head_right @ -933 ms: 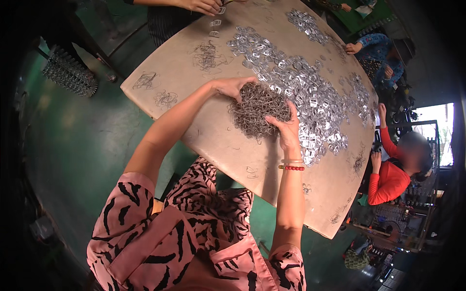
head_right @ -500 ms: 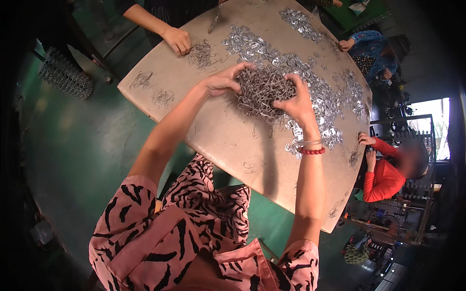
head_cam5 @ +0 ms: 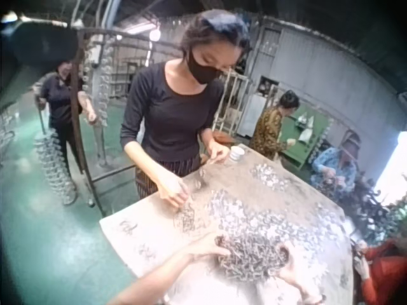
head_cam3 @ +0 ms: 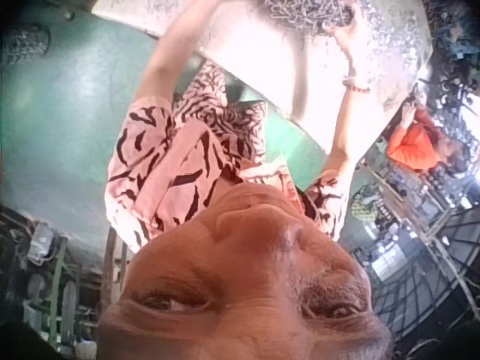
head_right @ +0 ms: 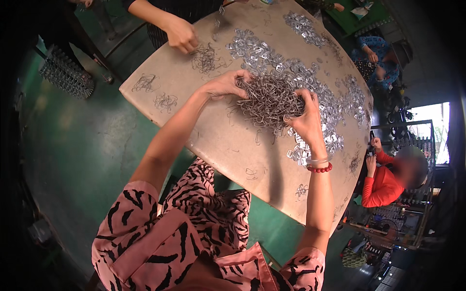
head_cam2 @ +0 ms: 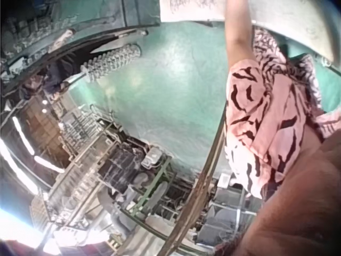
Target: The person picks up metal links from a pile and hooks them together to form chains, which are then hung on a rack.
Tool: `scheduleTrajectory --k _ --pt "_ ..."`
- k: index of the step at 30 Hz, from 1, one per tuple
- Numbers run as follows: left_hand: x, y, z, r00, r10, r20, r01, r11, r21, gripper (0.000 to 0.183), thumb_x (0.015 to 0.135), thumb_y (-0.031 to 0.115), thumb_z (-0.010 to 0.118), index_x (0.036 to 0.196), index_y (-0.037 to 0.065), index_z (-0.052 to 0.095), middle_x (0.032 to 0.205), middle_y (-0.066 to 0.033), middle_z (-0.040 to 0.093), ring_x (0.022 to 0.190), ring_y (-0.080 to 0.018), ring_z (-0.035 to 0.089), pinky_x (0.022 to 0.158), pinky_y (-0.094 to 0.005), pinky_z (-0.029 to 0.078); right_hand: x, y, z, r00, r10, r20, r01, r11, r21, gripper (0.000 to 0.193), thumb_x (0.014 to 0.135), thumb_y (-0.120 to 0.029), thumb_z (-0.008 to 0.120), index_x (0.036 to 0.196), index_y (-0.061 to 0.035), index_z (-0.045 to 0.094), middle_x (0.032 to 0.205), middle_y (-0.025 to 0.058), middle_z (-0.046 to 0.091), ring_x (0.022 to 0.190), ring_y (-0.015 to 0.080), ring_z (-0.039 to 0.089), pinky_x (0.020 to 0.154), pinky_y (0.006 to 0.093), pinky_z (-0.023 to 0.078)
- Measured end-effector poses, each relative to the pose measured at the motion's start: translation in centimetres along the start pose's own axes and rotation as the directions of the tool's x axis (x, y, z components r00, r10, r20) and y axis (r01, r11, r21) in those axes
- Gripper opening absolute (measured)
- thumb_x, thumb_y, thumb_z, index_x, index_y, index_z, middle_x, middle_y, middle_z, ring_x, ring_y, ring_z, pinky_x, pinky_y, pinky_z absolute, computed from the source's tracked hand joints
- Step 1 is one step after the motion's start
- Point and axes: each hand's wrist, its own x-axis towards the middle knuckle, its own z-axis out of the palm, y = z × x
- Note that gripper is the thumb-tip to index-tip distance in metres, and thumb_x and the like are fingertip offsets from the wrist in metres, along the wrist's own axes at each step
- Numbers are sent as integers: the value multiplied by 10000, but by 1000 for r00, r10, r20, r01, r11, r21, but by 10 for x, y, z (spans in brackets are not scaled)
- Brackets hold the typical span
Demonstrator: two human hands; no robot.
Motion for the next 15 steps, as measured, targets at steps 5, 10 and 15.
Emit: scheduleTrajectory --k 5,10,15 --pt "3 -13 13 941 -316 -121 303 946 -110 323 723 -126 640 953 9 457 877 -61 522 754 -154 602 675 -259 565 -4 7 0 993 107 -52 -103 992 78 572 490 42 682 1023 -45 495 1022 69 493 989 210 483 916 269 362" --pt "4 4 12 989 -108 105 55 907 418 316 734 -146 588 979 15 470 845 -54 531 798 -160 591 682 -289 562 -3 19 5 991 128 -42 -126 991 43 563 486 49 690 1000 -58 486 1014 80 472 1015 248 452 952 306 346" --pt "11 -11 18 937 -289 -198 306 950 62 366 742 -172 533 1051 14 472 911 -67 439 739 -141 533 657 -320 572 -8 26 -8 989 127 -82 -123 991 49 549 495 30 701 992 -91 501 1024 91 465 1010 273 460 912 341 387"
